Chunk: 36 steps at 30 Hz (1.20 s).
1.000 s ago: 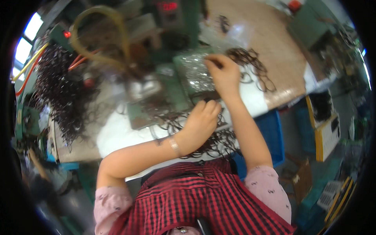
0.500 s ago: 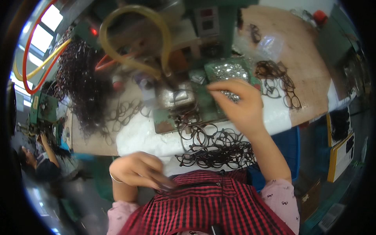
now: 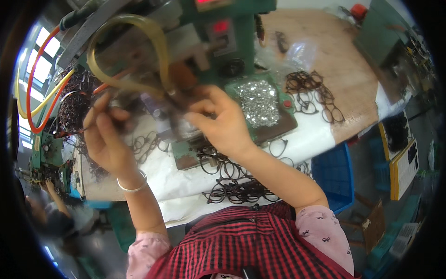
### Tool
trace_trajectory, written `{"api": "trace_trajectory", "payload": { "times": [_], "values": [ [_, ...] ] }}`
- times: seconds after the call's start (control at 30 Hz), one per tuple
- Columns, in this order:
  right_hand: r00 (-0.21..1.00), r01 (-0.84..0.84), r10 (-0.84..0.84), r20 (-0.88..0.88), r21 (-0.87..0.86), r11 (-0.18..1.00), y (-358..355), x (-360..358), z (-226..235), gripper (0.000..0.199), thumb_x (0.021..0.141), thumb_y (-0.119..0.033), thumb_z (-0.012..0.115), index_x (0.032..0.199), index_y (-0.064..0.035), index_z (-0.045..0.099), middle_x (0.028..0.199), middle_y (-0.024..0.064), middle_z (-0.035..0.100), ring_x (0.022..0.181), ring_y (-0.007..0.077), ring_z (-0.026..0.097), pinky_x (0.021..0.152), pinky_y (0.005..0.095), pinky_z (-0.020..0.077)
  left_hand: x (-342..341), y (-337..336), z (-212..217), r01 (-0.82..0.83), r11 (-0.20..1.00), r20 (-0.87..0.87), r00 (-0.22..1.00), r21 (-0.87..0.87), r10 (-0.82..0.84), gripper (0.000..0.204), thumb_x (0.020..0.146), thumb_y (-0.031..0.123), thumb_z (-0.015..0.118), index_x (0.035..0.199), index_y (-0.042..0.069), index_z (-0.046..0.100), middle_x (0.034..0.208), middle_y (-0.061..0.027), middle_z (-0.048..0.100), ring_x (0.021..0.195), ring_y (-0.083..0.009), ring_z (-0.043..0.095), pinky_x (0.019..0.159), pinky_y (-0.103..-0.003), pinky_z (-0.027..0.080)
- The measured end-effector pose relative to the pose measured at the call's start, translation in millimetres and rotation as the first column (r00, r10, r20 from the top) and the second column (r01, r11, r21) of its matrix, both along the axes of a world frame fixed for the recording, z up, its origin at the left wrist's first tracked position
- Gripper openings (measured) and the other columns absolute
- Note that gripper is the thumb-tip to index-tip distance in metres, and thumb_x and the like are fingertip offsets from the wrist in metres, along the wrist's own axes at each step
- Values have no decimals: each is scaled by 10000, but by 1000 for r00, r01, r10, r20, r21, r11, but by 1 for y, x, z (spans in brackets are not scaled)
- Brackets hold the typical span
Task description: The person repeatedly picks up eyeglass frames and small metal components, places them into a press machine, and removes the assembled units. The person also occasionally wipes the machine surface with a white cloth. Finished glasses are placed into a blue bin.
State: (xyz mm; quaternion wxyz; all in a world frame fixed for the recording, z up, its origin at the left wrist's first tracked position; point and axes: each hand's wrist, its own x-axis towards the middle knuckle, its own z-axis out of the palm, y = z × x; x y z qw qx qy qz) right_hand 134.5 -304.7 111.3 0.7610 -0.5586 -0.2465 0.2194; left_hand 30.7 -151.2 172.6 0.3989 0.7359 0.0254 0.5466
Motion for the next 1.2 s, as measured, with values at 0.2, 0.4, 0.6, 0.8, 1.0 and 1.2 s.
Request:
{"api": "trace_trajectory", "payload": {
  "times": [0.2,0.4,0.6,0.8,1.0,1.2],
  "values": [
    [918,130,-101,384,-52,990,-19,-26,3,568,849,-23,659,1382,10,466,1362,204,537,1189,307,608,997,375,473,-24,-11,-18,3,967,71,997,-255,16,275,1037,165,450,1148,-50,580,897,-121,654,720,-119,524,673,-242,432],
    [763,472,-310,567,-161,866,-109,-29,-35,334,888,-72,646,1218,-21,635,1115,148,693,1017,253,680,897,342,520,-101,-6,-48,309,840,-502,690,-446,-521,234,884,210,619,828,-16,591,889,-143,638,717,-209,550,734,-346,450],
    [747,651,-307,590,-553,520,-206,-24,-97,219,831,-167,707,1006,-36,715,881,131,690,823,291,649,734,380,512,-154,13,-120,329,675,-719,-19,-660,-695,156,787,-16,738,940,-2,764,1197,-218,654,1154,-314,618,962,-390,471],
    [649,729,-235,724,-502,466,-179,-27,-127,198,760,-201,754,890,-61,703,825,80,633,838,316,590,745,428,476,-141,-18,-161,319,640,-704,-153,-699,-693,164,882,154,731,1007,58,777,1131,-131,693,1256,-328,517,1104,-427,334],
    [709,643,-270,652,-439,628,-190,-60,-134,117,745,-110,742,822,-58,672,752,93,613,737,299,597,658,402,472,-134,-33,-165,296,674,-733,-187,-676,-654,105,851,108,743,923,37,769,1145,-181,686,1309,-343,492,1111,-426,332],
    [748,644,-611,259,-505,575,-276,-74,-180,58,808,-16,688,864,-22,673,813,43,662,721,139,604,633,275,471,-118,-59,-172,293,565,-635,-282,-771,-719,83,820,24,736,893,-14,747,1226,-220,649,1337,-341,483,1075,-390,375]
  ]
}}
